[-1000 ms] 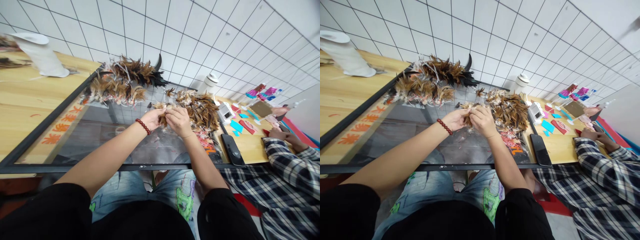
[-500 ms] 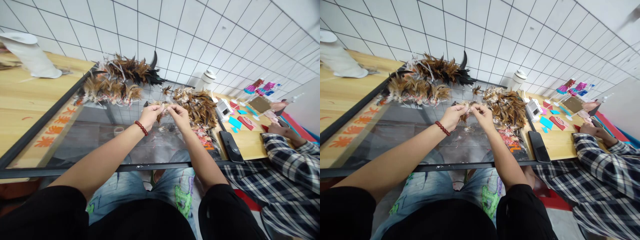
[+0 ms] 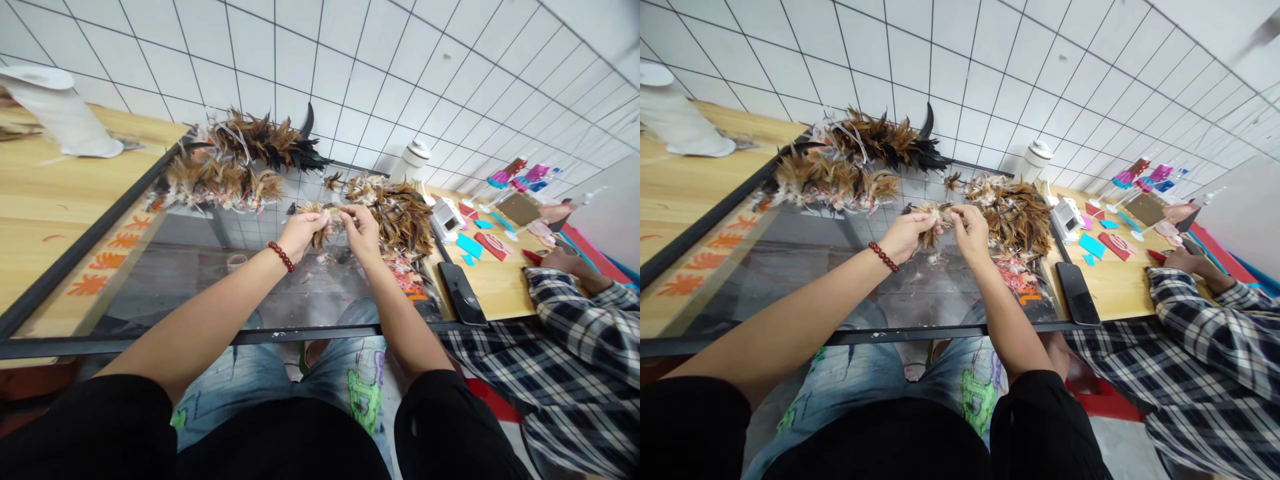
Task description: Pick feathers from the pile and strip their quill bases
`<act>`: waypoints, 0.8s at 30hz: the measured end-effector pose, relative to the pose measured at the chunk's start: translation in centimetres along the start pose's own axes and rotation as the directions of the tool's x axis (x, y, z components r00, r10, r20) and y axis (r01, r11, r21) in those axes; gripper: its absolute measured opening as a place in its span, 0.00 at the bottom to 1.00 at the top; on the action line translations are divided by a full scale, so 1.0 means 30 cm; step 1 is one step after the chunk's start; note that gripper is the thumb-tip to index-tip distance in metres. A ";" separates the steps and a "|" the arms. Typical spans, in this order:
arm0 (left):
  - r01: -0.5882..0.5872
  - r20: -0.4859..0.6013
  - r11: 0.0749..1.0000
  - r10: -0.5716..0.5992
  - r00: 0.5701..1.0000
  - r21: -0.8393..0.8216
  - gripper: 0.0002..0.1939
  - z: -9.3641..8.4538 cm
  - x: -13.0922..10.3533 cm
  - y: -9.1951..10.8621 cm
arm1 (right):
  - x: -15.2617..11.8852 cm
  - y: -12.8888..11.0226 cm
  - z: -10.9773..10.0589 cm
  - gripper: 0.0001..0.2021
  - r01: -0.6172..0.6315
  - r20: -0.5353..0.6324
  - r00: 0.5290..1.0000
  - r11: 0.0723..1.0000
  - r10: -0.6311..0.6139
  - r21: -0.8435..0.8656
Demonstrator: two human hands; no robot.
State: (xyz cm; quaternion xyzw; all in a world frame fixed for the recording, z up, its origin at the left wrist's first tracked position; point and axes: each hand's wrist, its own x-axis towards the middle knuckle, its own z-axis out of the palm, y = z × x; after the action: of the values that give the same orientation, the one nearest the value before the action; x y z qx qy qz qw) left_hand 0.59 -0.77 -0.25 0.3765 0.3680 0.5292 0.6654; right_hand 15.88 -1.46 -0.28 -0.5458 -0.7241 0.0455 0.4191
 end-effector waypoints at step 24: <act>-0.115 -0.360 0.979 0.048 0.932 -0.169 0.08 -0.016 0.025 0.047 | -0.021 -0.021 0.057 0.11 0.062 0.228 0.972 0.873 0.058 -0.484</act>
State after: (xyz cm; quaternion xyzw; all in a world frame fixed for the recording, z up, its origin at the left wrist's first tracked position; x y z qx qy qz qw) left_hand -0.32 0.26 0.73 0.2258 0.4144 0.6479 0.5979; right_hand 14.31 -1.55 -1.41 -0.6238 -0.7572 -0.0747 0.1789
